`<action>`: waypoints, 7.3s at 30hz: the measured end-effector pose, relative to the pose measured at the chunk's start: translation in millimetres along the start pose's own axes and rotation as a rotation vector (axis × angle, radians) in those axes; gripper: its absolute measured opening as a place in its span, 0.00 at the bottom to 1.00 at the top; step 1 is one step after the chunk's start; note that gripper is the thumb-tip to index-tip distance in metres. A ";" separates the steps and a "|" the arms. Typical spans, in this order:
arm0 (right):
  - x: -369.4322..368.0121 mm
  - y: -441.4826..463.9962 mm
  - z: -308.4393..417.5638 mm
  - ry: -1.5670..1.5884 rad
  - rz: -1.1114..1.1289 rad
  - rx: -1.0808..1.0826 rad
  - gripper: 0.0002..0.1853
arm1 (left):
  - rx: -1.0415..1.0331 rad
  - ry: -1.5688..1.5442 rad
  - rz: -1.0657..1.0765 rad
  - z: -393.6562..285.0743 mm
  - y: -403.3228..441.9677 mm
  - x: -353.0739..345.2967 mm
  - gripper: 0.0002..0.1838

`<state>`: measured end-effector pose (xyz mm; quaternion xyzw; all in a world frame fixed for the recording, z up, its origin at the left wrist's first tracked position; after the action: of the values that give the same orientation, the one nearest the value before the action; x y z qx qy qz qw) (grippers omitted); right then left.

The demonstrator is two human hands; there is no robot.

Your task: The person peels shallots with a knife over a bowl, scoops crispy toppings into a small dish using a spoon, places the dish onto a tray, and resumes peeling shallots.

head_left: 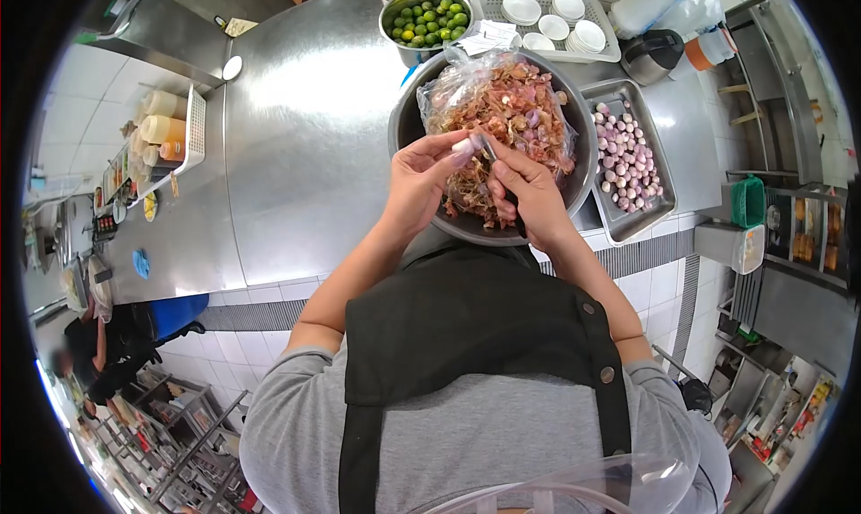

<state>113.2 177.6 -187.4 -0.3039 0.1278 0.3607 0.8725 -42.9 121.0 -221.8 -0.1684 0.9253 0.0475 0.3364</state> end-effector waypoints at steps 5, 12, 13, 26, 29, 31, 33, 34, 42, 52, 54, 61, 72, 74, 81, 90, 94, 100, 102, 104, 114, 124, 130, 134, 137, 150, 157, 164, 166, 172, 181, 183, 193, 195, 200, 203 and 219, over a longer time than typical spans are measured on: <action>8.1 2.9 1.7 -0.062 -0.014 0.071 0.23 | 0.039 0.030 -0.037 5.0 1.5 10.3 0.16; 32.3 5.0 21.0 -0.553 -0.293 0.326 0.23 | 0.163 -0.067 -0.086 -3.9 2.3 -4.8 0.20; 32.3 6.2 17.9 -0.537 -0.255 0.305 0.23 | 0.167 -0.068 -0.086 1.2 2.6 -6.6 0.20; 2.5 -26.1 46.9 -0.286 0.003 0.154 0.23 | 0.005 0.216 0.052 -1.9 13.3 -27.0 0.20; 6.3 -21.6 49.1 -0.314 -0.060 0.199 0.23 | 0.006 0.227 0.050 -5.9 7.6 -28.3 0.20; 8.7 -17.9 45.9 -0.327 -0.073 0.211 0.23 | -0.022 0.250 0.065 -8.1 6.0 -27.1 0.20; 9.5 -16.0 43.8 -0.337 -0.085 0.221 0.23 | 0.000 0.222 0.076 -6.7 4.3 -22.3 0.21; 9.1 -15.4 42.3 -0.315 -0.075 0.201 0.23 | 0.001 0.222 0.076 -6.7 2.9 -22.2 0.21; 47.0 10.2 19.7 -0.251 -0.239 0.139 0.23 | -0.135 0.084 0.020 -19.3 6.7 -9.0 0.26; 30.4 2.3 66.1 -1.030 -0.577 0.446 0.12 | 0.045 0.190 -0.013 -11.3 2.2 -19.5 0.30; 31.6 5.2 58.8 -1.015 -0.596 0.385 0.13 | 0.006 0.302 0.030 -8.5 1.7 -22.1 0.25; -4.0 -14.2 60.0 -1.022 -0.085 0.663 0.17 | 0.130 0.560 0.278 3.4 0.5 -40.6 0.19; 274.6 -42.2 47.6 -1.174 -0.752 0.176 0.23 | -0.003 0.849 -0.121 -54.4 18.5 52.2 0.18; 306.0 -43.8 42.7 -1.331 -0.764 0.059 0.23 | -0.048 0.959 -0.222 -56.1 15.7 63.7 0.15; 188.8 -26.6 43.7 -0.748 -0.580 0.063 0.15 | -0.035 1.326 0.381 -7.6 4.2 41.2 0.08; 18.3 43.3 -36.4 -0.869 0.118 0.191 0.16 | -0.155 1.380 0.354 15.7 22.6 37.2 0.03; 22.9 43.6 -16.2 -0.925 -0.064 0.285 0.18 | -0.155 1.228 0.239 24.3 9.7 41.7 0.09; 15.9 42.5 -15.6 -1.331 -0.252 0.254 0.16 | -0.094 1.583 0.198 31.9 -1.7 22.3 0.15; 14.1 39.8 -13.3 -1.370 -0.240 0.244 0.16 | -0.119 1.646 0.181 31.1 -1.9 22.1 0.16; 16.1 37.8 -12.5 -1.408 -0.238 0.236 0.16 | -0.121 1.619 0.189 29.0 0.3 26.5 0.15; 17.5 25.0 -24.4 -1.103 -0.116 0.269 0.22 | 0.109 0.920 0.085 1.0 -2.3 30.7 0.14; 1.6 -4.4 11.9 -0.951 -0.122 0.261 0.28 | -0.006 0.385 0.023 -6.5 5.8 7.4 0.18; 4.9 -19.6 34.2 -1.079 -0.205 0.437 0.27 | 0.073 0.411 0.206 12.1 10.7 -2.5 0.21; 9.6 -21.4 18.6 -0.944 -0.103 0.232 0.28 | 0.092 0.384 0.232 6.7 5.5 -4.6 0.19; 3.7 -22.6 12.9 -0.909 -0.080 0.225 0.31 | 0.162 0.402 0.206 7.2 2.2 -1.9 0.18; 4.5 -19.2 -1.6 -1.087 -0.044 0.290 0.28 | 0.211 0.441 0.184 6.9 -1.0 12.3 0.15; 5.9 -20.8 8.5 -1.201 -0.058 0.227 0.24 | 0.200 0.394 0.181 8.3 -3.4 11.3 0.13; 15.8 -11.9 -9.3 -0.533 -0.036 0.062 0.22 | 0.188 0.359 0.195 9.8 -4.2 10.6 0.15; 17.7 -12.3 -13.3 -0.387 -0.068 -0.030 0.22 | 0.168 0.298 0.175 8.4 -3.1 7.2 0.18; 10.8 -10.5 -15.2 -0.388 -0.127 0.088 0.21 | -0.050 0.953 0.123 -20.8 -10.0 -6.4 0.20; 4.2 -5.3 -23.5 -0.324 -0.047 -0.005 0.21 | 0.259 0.429 0.077 -1.7 -13.8 17.2 0.15; 8.0 -2.6 -24.3 -0.287 -0.087 -0.012 0.20 | 0.280 0.370 0.070 2.6 -14.4 18.6 0.15; 7.9 -14.5 -4.3 -0.631 -0.207 0.260 0.31 | 0.425 -0.003 -0.003 16.5 -15.9 20.8 0.13; -2.2 -20.5 0.0 -0.617 -0.186 0.187 0.31 | 0.433 -0.060 -0.004 19.9 -14.8 20.1 0.13; -0.6 -17.6 -15.7 -0.631 -0.066 0.163 0.29 | 0.435 -0.080 -0.003 30.7 -16.4 23.2 0.12; -1.1 -17.9 -13.0 -0.651 -0.069 0.158 0.28 | 0.416 -0.009 0.039 30.6 -18.4 20.2 0.12; 7.5 -6.9 -15.8 -0.689 -0.051 0.216 0.22 | 0.294 0.087 -0.096 41.9 -23.1 21.3 0.09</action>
<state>123.3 168.0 -200.1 -0.0736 -0.1439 0.4045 0.9002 -24.8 101.7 -267.1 -0.1635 0.9269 -0.1118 0.3189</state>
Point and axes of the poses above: each hand's wrist, its own y-axis towards the middle knuckle, its own x-axis out of the back of the hand, z = x × y, the point moved 4 cm from there along y, towards the middle knuckle, and after that the axes turned 3 degrees about -x, right-handed, at the moved point
